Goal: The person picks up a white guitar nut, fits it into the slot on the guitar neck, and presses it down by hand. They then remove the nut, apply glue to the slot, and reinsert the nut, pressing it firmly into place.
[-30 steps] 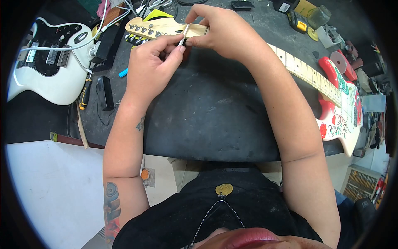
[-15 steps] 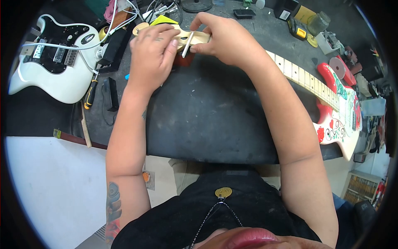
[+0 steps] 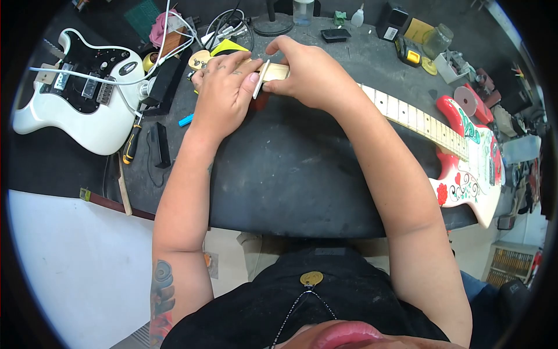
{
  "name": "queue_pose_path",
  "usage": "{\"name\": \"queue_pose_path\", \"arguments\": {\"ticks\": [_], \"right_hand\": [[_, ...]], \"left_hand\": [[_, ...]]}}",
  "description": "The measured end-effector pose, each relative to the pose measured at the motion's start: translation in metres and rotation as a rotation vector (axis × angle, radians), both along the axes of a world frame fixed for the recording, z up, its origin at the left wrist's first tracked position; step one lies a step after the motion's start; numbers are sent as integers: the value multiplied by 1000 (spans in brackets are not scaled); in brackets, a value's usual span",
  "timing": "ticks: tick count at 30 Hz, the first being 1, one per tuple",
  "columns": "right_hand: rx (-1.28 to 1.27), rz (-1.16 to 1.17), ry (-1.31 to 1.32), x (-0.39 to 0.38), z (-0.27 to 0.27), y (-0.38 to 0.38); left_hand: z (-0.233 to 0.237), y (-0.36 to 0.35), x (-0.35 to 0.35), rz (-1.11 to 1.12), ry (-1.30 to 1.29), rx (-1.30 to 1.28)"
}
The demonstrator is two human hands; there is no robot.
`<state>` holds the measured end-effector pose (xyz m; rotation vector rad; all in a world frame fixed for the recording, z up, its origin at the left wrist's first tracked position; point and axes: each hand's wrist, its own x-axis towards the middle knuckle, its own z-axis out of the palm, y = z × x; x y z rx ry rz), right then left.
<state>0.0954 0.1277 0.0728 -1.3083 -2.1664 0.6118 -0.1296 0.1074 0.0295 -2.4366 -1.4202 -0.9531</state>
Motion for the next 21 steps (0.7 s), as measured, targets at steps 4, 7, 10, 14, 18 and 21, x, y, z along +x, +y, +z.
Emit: {"name": "queue_pose_path", "arguments": {"ticks": [4, 7, 10, 14, 18, 21], "right_hand": [[57, 9, 0, 0, -5, 4], [3, 6, -41, 0, 3, 1], [-38, -6, -62, -1, 4, 1], [-18, -4, -85, -1, 3, 1], [-36, -10, -93, -1, 1, 3], [-24, -28, -99, -1, -1, 4]], "left_hand": [[1, 0, 0, 3, 3, 1], [0, 0, 0, 5, 0, 13], [1, -2, 0, 29, 46, -11], [2, -4, -2, 21, 50, -30], [4, -9, -2, -4, -4, 32], [12, -19, -2, -36, -97, 37]]}}
